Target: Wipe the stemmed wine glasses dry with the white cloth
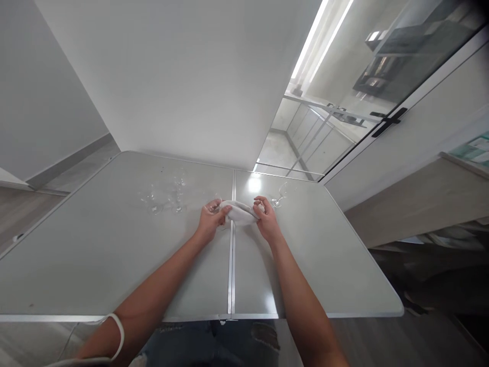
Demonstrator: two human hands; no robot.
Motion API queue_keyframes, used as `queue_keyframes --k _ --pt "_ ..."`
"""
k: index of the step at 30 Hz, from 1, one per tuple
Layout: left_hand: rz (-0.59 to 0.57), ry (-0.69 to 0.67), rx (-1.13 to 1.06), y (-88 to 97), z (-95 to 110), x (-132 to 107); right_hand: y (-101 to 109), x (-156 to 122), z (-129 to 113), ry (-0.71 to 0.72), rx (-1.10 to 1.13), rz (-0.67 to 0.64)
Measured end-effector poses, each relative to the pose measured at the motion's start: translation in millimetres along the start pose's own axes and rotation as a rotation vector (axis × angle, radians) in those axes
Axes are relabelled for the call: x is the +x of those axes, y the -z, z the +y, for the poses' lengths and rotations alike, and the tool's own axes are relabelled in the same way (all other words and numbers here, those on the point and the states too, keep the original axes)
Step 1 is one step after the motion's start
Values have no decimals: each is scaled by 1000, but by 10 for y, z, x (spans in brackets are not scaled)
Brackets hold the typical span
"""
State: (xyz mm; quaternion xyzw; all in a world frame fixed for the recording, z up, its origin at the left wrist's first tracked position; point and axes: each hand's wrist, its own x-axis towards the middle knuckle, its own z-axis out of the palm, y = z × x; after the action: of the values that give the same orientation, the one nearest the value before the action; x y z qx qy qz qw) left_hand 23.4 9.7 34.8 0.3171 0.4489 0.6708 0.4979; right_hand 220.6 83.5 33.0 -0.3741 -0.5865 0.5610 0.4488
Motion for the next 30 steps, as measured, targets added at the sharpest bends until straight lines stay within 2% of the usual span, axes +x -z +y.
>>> queue_keyframes --k 4,7,11,14,17,20,23,25,27,30 --pt "-94 -11 -71 72 100 20 146 12 -70 57 -384 -159" --pt "-193 19 -66 94 127 -2 135 -14 -150 166 -461 -330" --pt "-273 80 -41 104 171 -28 30 -64 -226 266 -465 -430" --pt "-292 73 64 144 210 -3 -3 -91 -217 153 -225 -440" --pt "-224 -30 312 200 224 52 15 -94 -180 -58 -67 -422" --pt "-118 -144 530 242 216 102 58 -80 -166 -223 -87 -486" --pt "-50 -179 586 261 216 122 138 -63 -176 -249 -121 -555" --pt "14 -184 592 261 223 119 204 -52 -177 -219 -89 -540" --pt "75 -207 629 250 218 106 251 -38 -164 -204 -20 -462" --pt "75 -254 755 225 165 84 234 -15 -137 -158 94 -142"
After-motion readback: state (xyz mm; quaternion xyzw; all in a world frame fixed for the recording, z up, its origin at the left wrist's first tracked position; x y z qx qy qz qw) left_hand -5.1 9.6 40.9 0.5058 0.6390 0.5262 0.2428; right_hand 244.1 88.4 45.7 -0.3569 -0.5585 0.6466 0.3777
